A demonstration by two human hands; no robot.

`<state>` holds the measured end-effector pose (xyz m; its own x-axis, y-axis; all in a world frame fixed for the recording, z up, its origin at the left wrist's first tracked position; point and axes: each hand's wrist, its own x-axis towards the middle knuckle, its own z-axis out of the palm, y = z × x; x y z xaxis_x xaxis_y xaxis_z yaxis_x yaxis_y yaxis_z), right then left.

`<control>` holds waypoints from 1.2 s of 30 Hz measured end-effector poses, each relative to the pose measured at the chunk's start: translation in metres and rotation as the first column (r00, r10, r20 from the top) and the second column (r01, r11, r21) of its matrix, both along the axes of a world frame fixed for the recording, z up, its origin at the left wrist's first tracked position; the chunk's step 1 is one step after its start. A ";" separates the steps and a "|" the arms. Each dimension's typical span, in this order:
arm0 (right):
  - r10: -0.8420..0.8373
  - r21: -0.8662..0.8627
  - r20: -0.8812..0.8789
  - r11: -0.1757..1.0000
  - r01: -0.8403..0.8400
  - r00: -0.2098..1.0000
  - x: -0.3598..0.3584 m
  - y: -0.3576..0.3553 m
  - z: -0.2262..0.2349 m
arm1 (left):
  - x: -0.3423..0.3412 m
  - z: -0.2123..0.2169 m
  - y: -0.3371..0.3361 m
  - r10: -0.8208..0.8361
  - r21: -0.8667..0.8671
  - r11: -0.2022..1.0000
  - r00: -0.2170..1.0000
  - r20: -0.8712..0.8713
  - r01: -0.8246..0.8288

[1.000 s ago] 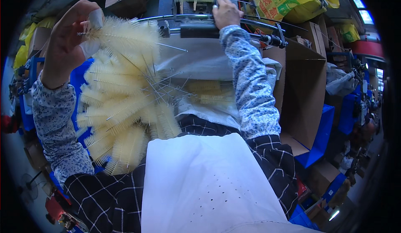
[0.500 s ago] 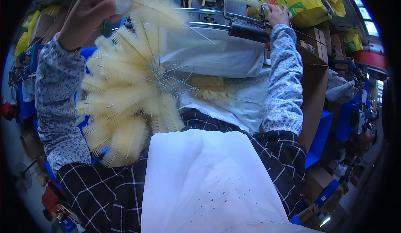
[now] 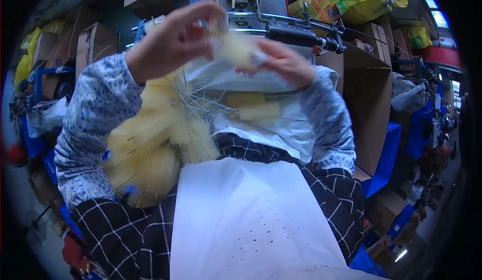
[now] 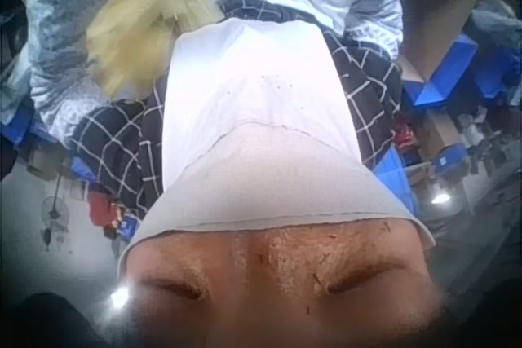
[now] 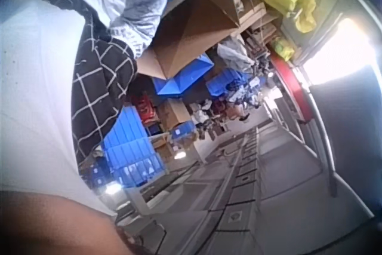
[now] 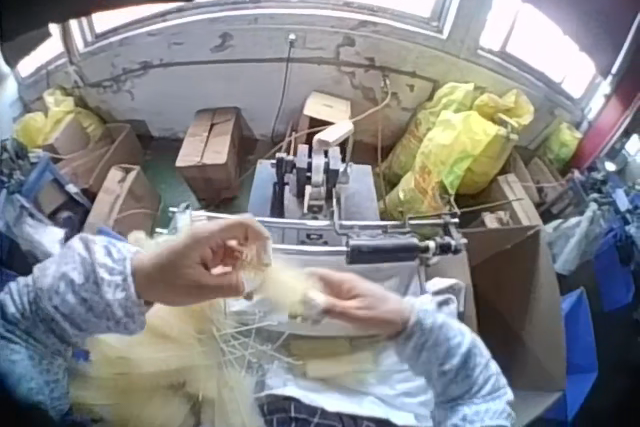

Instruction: Sorting and organizing yellow bottle brushes at a manufacturing workstation.

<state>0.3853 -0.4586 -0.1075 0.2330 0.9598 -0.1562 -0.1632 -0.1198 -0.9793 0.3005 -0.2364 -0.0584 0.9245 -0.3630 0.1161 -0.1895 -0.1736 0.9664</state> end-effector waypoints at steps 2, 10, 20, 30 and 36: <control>-0.063 -0.080 -0.175 0.996 0.050 0.983 -0.016 0.014 -0.001 | -0.003 0.010 0.002 -0.058 0.228 0.971 0.996 -0.068 0.072; 0.032 0.096 0.989 0.619 0.780 -0.147 0.104 -0.012 -0.078 | -0.002 -0.006 0.085 0.175 0.738 0.621 0.964 0.199 -0.265; 0.064 0.036 0.993 0.662 0.748 -0.104 0.121 0.001 -0.087 | -0.001 -0.001 0.094 0.114 0.206 0.978 0.897 -0.428 -0.027; 0.065 0.046 0.990 0.699 0.714 -0.128 0.118 0.005 -0.084 | -0.023 0.037 0.132 0.049 0.269 0.961 0.995 0.086 -0.070; 0.193 -0.035 0.971 0.701 0.712 -0.142 0.155 -0.003 -0.116 | -0.005 0.029 0.130 -0.016 0.293 0.955 0.987 0.161 -0.032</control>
